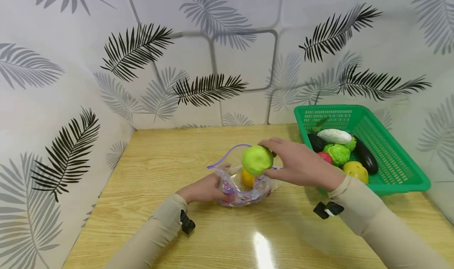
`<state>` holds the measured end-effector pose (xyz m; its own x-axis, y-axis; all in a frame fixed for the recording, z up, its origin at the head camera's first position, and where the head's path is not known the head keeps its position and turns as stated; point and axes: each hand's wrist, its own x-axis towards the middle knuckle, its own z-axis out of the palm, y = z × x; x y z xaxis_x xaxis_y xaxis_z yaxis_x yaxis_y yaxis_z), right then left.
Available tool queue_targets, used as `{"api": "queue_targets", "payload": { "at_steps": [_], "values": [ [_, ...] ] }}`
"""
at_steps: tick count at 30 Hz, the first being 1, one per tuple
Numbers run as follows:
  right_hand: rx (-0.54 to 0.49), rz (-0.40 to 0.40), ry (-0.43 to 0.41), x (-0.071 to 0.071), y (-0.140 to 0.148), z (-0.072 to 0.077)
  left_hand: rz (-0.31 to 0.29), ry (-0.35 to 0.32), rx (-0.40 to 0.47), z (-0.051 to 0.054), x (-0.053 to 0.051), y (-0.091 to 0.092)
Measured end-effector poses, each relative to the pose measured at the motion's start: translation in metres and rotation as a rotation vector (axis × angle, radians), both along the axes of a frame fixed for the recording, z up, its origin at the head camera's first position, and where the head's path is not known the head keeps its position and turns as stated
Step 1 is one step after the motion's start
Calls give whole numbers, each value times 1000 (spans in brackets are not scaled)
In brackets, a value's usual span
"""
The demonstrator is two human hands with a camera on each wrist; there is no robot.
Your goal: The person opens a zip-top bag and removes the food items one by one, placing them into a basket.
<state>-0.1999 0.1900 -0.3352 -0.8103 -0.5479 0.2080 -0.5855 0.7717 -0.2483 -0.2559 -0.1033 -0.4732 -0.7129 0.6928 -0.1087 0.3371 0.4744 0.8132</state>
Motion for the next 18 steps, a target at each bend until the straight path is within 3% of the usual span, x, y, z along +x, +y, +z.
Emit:
{"api": "queue_targets", "payload": {
  "at_steps": [6,9,13,18],
  "values": [
    [-1,-117,64,22,54,21,-6,20,-39,-2,-1,2],
    [19,-208,37,28,85,25,-3,23,-36,-2,-1,3],
    [62,-288,-13,30,125,17,-2,31,-45,-2,0,2],
    [148,-356,-60,30,164,-3,-14,16,-39,-1,0,2]
  ]
}}
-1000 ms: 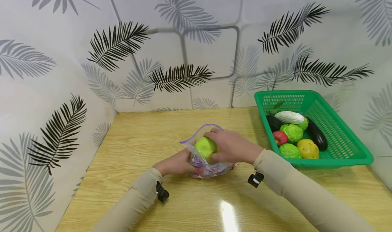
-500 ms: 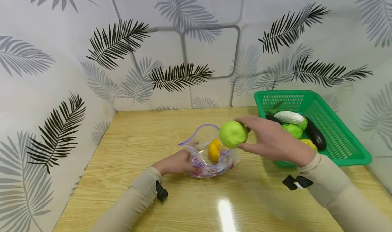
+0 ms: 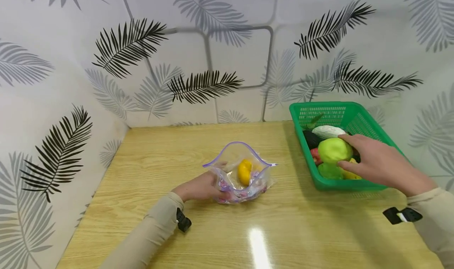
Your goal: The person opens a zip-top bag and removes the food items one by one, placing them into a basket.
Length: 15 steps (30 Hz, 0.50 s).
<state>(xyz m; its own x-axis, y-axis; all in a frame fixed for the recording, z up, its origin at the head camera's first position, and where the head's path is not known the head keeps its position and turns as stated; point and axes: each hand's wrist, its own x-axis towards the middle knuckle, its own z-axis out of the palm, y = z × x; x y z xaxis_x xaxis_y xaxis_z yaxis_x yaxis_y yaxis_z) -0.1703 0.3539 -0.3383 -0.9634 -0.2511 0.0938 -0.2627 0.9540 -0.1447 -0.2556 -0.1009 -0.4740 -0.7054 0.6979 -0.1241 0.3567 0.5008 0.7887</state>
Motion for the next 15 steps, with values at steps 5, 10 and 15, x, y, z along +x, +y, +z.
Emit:
{"api": "queue_targets", "payload": {
  "at_steps": [5,10,15],
  "values": [
    [97,-54,-42,-1,29,-17,3,24,-18,0,0,0],
    [157,-73,-104,2,44,-25,8,11,-36,1,1,-1],
    [171,-132,-160,4,53,-27,8,6,-43,1,2,-1]
  ]
}}
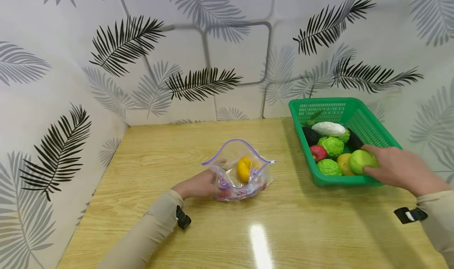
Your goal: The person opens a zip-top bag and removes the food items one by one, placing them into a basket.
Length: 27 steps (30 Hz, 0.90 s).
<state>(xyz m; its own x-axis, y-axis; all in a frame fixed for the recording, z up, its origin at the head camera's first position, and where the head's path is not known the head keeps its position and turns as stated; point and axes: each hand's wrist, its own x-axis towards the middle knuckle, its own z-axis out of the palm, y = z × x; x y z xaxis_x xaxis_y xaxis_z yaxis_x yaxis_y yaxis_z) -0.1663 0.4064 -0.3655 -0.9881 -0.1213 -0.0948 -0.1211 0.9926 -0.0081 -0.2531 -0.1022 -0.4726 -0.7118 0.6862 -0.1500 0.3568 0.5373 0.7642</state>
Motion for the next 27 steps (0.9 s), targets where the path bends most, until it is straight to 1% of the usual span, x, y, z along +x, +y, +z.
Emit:
{"api": "queue_targets", "payload": {
  "at_steps": [7,10,14,16,19,23,25,27],
  "values": [
    [80,-12,-5,2,3,-2,-4,16,-24,0,-1,1],
    [114,1,23,4,0,-4,-5,18,-18,0,-1,2],
    [108,34,73,5,-11,-3,-6,21,-10,0,0,3],
    [92,65,102,4,-19,-2,-5,21,-10,-1,0,3],
    [56,146,195,3,-40,0,-2,20,-5,-1,0,2],
    [-27,314,375,-2,-83,5,0,21,-14,0,0,3],
    [-72,391,413,-4,-110,7,-2,22,-21,1,1,3],
    [-120,465,421,-7,-139,9,-6,23,-25,1,0,3]
  ]
}}
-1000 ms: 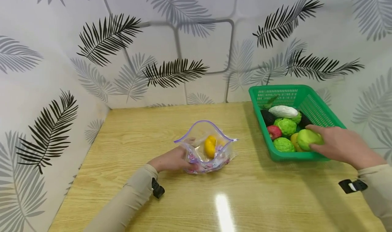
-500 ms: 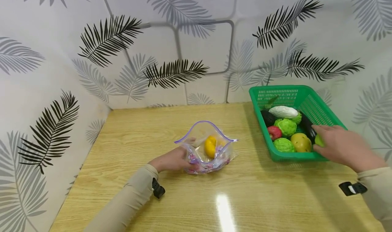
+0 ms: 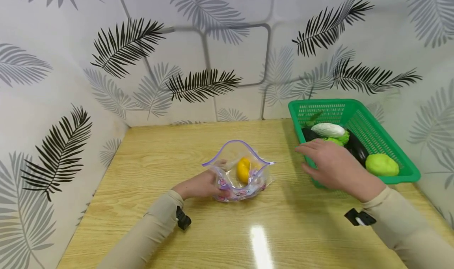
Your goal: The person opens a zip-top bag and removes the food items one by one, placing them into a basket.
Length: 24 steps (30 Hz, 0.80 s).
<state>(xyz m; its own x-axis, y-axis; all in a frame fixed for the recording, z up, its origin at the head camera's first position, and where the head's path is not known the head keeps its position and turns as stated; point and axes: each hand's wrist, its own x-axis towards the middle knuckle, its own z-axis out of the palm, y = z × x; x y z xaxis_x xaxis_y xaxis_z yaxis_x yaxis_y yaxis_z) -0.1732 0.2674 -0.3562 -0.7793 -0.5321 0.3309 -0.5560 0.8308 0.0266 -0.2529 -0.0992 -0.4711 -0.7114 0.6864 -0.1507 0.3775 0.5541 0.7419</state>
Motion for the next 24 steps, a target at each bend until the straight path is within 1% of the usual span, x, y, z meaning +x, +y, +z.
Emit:
{"api": "queue_targets", "payload": {
  "at_steps": [3,6,8,10,14,16,19,21,24],
  "values": [
    [-28,112,-45,-5,-45,1,-1,5,6,0,0,-1],
    [-38,212,-107,-14,-86,-2,3,-5,21,-1,-1,-2],
    [-21,251,-168,-22,-107,-7,6,-21,29,0,0,-2],
    [12,275,-203,-31,-121,-15,10,-41,34,-1,0,-2],
    [108,260,-244,-47,-138,-28,29,-81,34,-2,3,-3],
    [162,233,-259,-52,-144,-32,32,-84,39,-3,2,-3],
    [254,186,-292,-57,-150,-38,15,-67,51,-4,0,-3],
    [313,154,-291,-59,-154,-41,4,-62,66,-5,-1,-2],
    [395,108,-259,-60,-158,-44,1,-55,73,-6,-1,-3]
  ]
}}
